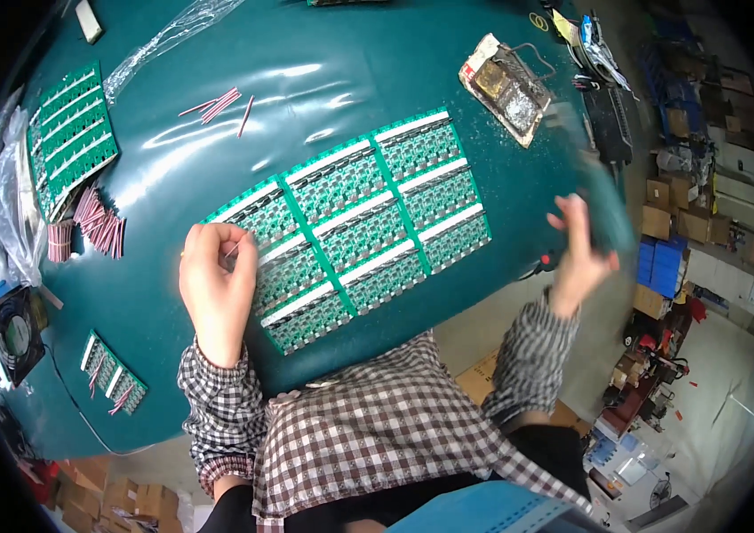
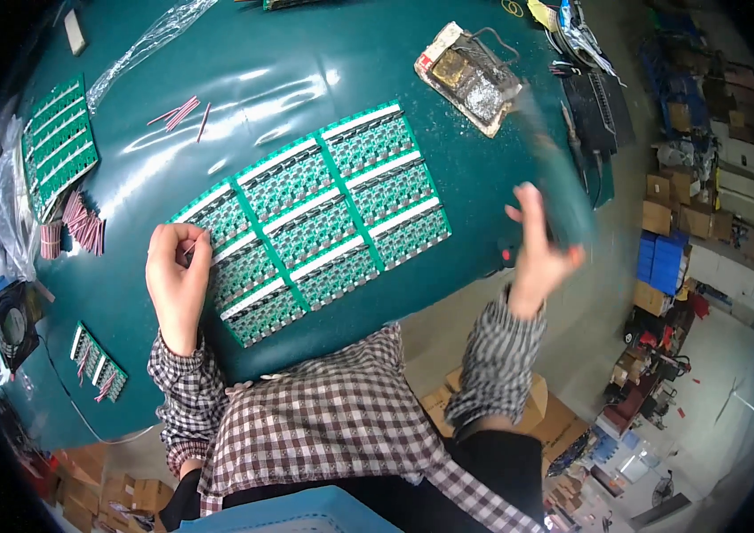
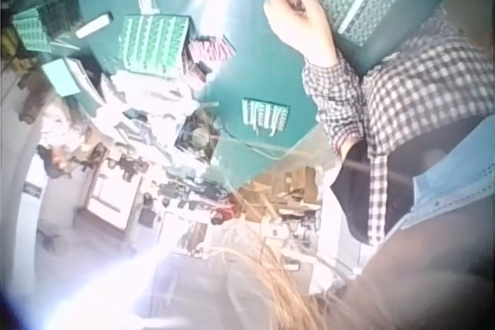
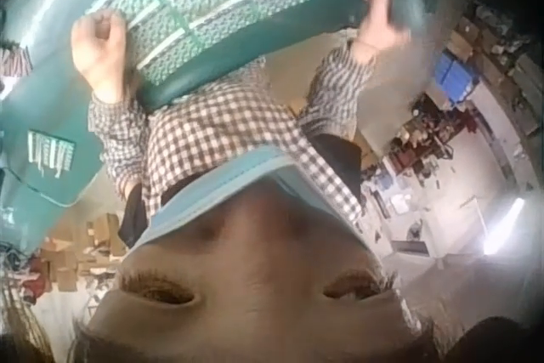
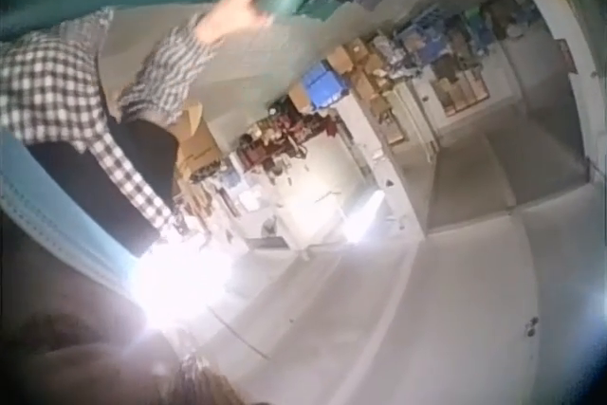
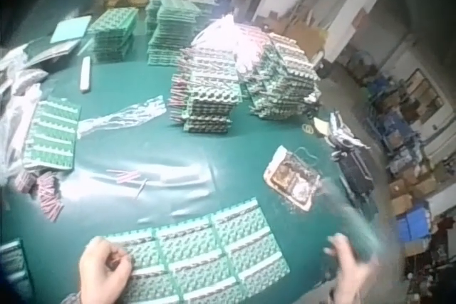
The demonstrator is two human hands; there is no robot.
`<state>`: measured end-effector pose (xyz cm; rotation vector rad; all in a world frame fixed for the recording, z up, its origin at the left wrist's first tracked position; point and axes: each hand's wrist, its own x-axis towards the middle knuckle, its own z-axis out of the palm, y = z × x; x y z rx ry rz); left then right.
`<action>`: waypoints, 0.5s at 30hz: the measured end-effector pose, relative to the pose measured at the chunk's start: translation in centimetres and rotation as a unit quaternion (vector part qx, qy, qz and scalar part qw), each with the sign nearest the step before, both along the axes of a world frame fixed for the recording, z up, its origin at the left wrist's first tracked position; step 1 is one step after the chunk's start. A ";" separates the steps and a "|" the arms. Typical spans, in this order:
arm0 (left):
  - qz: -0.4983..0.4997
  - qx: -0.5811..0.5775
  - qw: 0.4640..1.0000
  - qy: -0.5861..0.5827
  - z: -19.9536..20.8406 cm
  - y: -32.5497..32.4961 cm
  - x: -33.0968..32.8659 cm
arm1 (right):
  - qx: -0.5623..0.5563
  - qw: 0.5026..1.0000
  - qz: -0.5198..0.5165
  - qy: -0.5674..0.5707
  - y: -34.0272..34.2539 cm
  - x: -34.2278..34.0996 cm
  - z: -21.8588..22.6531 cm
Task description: The person solders wires onto circuit boards by picking up wires by hand, positioning them on the board, and soldering them in place using a soldering iron.
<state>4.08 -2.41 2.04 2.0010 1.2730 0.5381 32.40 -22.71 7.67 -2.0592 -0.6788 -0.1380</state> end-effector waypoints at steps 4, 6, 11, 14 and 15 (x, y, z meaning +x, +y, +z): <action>-0.005 -0.043 0.999 -0.017 0.0 0.1 -0.3 | 0.155 0.983 -0.064 0.074 1.5 -2.9 0.9; 0.024 -0.006 0.999 -0.029 0.0 -0.4 -0.3 | 0.143 0.980 -0.029 0.133 1.4 -3.7 1.6; -0.002 0.007 0.978 -0.207 2.0 -1.1 0.6 | 0.171 0.898 0.096 0.393 1.7 -7.4 1.1; 0.022 -0.217 0.894 -0.391 1.7 -2.0 1.3 | 0.192 0.840 0.154 0.484 2.4 -9.5 0.6; 0.042 -0.295 0.863 -0.408 1.8 -2.0 1.4 | 0.189 0.827 0.171 0.502 2.7 -10.0 0.5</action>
